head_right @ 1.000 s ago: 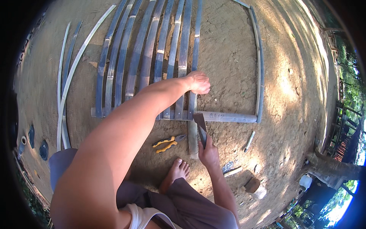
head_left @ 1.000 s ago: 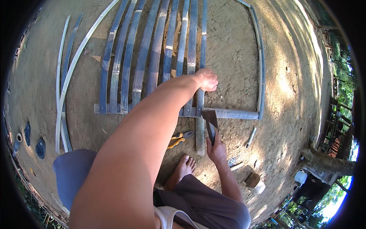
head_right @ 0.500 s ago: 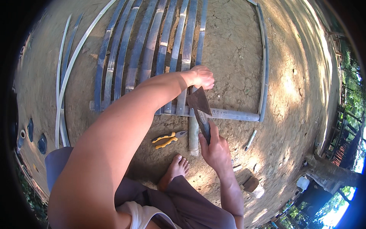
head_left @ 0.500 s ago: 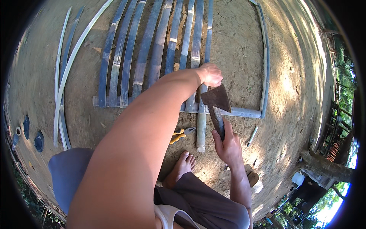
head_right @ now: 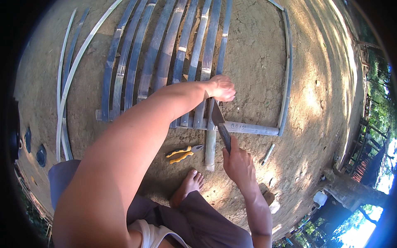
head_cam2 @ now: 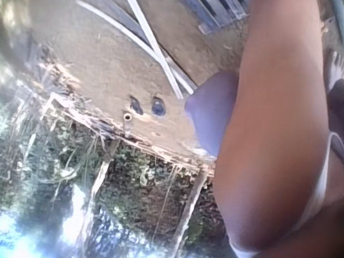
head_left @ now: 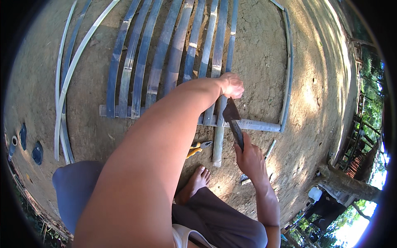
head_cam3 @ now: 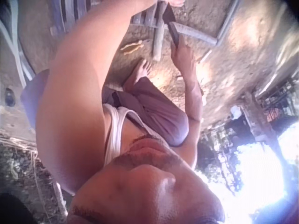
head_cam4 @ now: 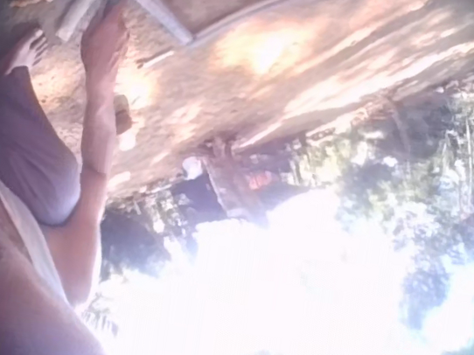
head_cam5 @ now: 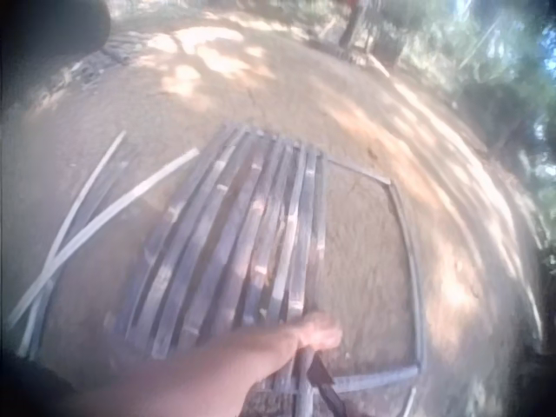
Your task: The person aligns thin bamboo slats onto a larger bamboo pole frame and secures them by driving nails into the slats with a hammer.
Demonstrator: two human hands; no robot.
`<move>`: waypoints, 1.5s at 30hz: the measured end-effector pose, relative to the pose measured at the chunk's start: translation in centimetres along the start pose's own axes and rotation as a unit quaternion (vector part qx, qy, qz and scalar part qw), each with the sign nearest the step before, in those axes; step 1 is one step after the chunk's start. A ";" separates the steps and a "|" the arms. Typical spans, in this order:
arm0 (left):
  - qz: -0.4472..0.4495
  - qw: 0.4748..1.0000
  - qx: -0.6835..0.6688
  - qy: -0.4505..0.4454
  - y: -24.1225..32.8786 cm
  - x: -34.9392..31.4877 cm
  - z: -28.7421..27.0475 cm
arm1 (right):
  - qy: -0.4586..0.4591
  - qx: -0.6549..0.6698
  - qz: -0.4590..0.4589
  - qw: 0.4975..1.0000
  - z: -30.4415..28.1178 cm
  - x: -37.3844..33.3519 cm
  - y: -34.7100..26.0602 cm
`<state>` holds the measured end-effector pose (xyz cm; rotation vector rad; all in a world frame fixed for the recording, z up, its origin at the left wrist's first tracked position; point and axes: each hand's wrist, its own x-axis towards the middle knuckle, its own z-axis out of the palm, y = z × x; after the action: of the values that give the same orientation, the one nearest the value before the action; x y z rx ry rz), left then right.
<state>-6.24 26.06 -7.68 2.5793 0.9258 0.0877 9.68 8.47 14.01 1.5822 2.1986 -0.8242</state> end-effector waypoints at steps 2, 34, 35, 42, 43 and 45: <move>-0.032 0.997 -0.065 -0.028 1.0 -0.4 -0.8 | 0.042 0.016 -0.005 0.999 -0.9 -1.2 -0.7; 0.067 0.996 0.056 -0.002 0.5 -0.3 0.6 | 0.019 -0.034 0.028 0.999 4.6 -2.0 -0.5; 0.055 0.997 0.053 -0.014 0.7 0.1 0.2 | 0.032 -0.028 0.014 0.999 3.5 -1.8 -1.3; 0.052 0.993 0.086 -0.055 1.3 -0.6 -1.3 | 0.307 0.031 -0.181 0.934 0.6 -3.5 -4.3; 0.049 0.994 0.078 -0.055 1.4 -0.5 -1.3 | 0.315 0.029 -0.203 0.927 0.9 -3.4 -3.8; 0.041 0.996 0.064 -0.056 1.3 -0.6 -1.2 | 0.297 0.055 -0.187 0.935 2.4 -3.6 -2.5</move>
<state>-6.11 25.18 -5.98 2.7098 0.8084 -0.0955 8.34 3.69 14.84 1.6457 3.0019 -0.6201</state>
